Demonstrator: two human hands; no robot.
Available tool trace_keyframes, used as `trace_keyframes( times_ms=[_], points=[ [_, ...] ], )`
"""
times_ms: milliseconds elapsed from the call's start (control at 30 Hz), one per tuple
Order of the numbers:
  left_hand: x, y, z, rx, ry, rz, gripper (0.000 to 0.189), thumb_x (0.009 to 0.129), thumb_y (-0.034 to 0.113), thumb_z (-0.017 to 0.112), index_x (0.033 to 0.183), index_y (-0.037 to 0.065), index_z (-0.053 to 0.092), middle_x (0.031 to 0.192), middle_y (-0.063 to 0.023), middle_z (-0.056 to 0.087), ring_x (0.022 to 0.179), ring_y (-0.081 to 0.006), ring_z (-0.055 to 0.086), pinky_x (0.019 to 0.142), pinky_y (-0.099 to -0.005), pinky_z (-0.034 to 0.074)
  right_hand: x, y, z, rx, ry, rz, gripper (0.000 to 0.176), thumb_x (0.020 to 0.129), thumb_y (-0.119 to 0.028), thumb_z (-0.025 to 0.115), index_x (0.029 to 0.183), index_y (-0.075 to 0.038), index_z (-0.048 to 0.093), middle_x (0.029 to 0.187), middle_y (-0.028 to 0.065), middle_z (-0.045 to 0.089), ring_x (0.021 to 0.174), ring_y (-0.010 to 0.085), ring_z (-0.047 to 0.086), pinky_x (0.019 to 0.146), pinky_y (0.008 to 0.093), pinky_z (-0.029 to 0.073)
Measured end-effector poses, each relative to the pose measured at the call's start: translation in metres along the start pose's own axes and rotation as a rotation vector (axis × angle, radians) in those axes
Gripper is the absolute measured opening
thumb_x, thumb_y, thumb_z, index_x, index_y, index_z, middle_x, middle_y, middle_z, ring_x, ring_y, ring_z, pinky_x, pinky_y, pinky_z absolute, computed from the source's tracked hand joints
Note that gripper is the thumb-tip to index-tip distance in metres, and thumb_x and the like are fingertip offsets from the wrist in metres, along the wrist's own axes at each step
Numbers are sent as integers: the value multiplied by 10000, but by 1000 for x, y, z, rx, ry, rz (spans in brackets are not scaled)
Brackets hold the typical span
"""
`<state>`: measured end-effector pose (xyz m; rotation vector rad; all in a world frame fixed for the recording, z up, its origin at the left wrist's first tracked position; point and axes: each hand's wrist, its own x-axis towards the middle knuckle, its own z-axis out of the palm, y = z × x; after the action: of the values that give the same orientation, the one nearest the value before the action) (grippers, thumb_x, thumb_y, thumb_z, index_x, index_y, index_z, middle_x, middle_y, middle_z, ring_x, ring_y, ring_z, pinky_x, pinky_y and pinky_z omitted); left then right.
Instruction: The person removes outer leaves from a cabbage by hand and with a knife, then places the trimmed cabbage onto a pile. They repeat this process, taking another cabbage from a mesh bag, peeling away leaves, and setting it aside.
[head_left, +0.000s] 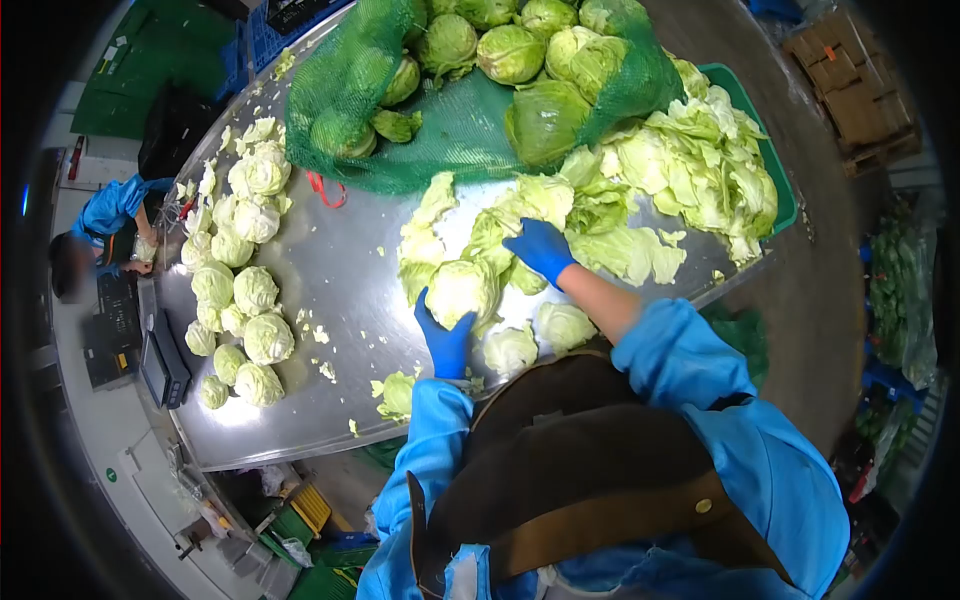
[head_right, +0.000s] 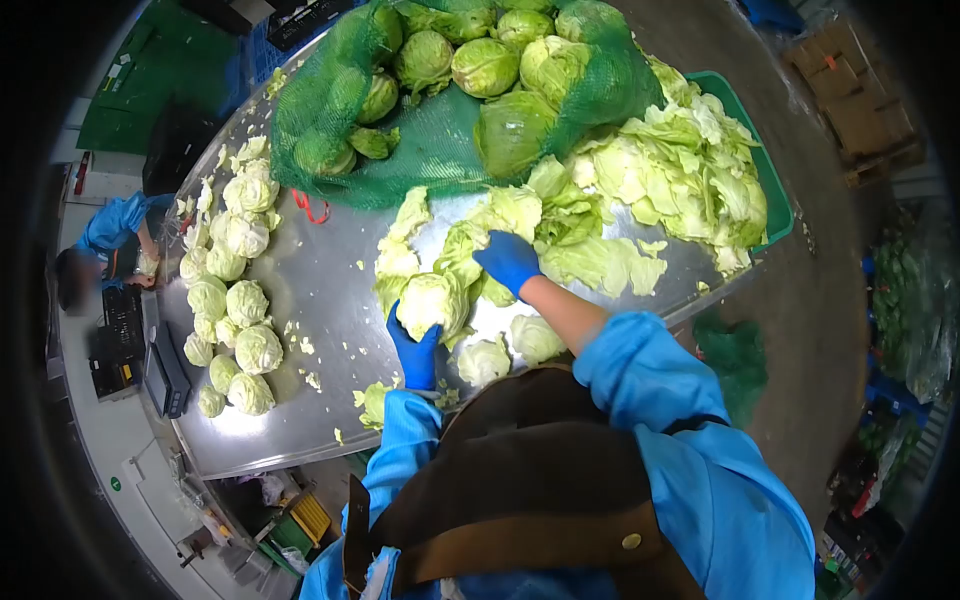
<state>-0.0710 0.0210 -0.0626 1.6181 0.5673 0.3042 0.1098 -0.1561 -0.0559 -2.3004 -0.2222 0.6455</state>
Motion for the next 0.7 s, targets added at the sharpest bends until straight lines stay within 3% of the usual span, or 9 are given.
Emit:
trace_keyframes(
  times_ms=[133,233,267,367,400,500,567,600,700],
  points=[
    [-6,19,12,-47,70,-39,1001,597,58,865,1424,45,300,1360,-139,387,1255,-266,417,1059,-387,387,-61,-61,-30,-46,210,-125,821,734,-591,708,1291,-15,529,1117,225,646,945,380,650,827,434,515],
    [-6,47,26,-103,81,-35,1016,590,64,874,1428,53,299,1373,-133,378,1261,-261,415,1063,-384,386,-78,-65,-8,12,86,-188,831,734,-607,718,1313,-45,520,1168,194,623,1003,347,636,852,414,505],
    [-6,63,29,-142,86,-35,1023,585,61,875,1430,56,299,1373,-131,378,1266,-260,414,1063,-383,386,-80,-65,-10,110,62,-127,715,753,-515,756,1248,-43,550,1018,161,642,936,291,632,819,391,498],
    [2,68,16,-148,53,24,1009,604,82,851,1446,67,294,1389,-118,382,1287,-264,403,1084,-385,364,-70,-65,-26,419,-8,-244,550,769,-371,781,1162,-48,571,884,111,603,812,201,585,764,346,482],
    [5,72,11,-183,39,19,992,617,84,833,1449,68,293,1392,-115,384,1290,-265,402,1089,-385,357,-67,-65,-33,463,-65,-246,386,778,-217,749,1087,-50,588,812,68,566,729,150,524,705,306,467],
    [13,74,5,-431,28,-21,920,670,138,768,1457,79,296,1416,-107,391,1313,-264,392,1102,-405,346,-61,-46,-42,494,35,-260,268,771,-118,669,1030,-59,632,690,43,552,634,130,525,645,293,471],
    [18,82,-1,-661,-36,-63,921,701,265,807,1457,101,308,1422,-98,399,1316,-260,401,1093,-417,363,-50,-13,-37,303,208,-249,289,763,-110,666,1046,-57,641,697,46,591,640,128,559,652,289,478],
    [23,95,-1,-553,-64,-2,936,697,296,820,1455,91,311,1425,-108,411,1318,-273,411,1093,-425,373,-53,-17,-49,179,91,-88,382,766,-171,726,1121,-68,635,862,65,653,720,154,611,678,291,491],
    [38,88,-20,-180,-238,178,1036,626,328,872,1458,86,304,1421,-114,421,1308,-282,430,1099,-445,373,-74,-65,-62,450,173,-321,516,755,-290,793,1195,-88,615,1046,72,642,829,181,624,704,291,500]
  ],
)
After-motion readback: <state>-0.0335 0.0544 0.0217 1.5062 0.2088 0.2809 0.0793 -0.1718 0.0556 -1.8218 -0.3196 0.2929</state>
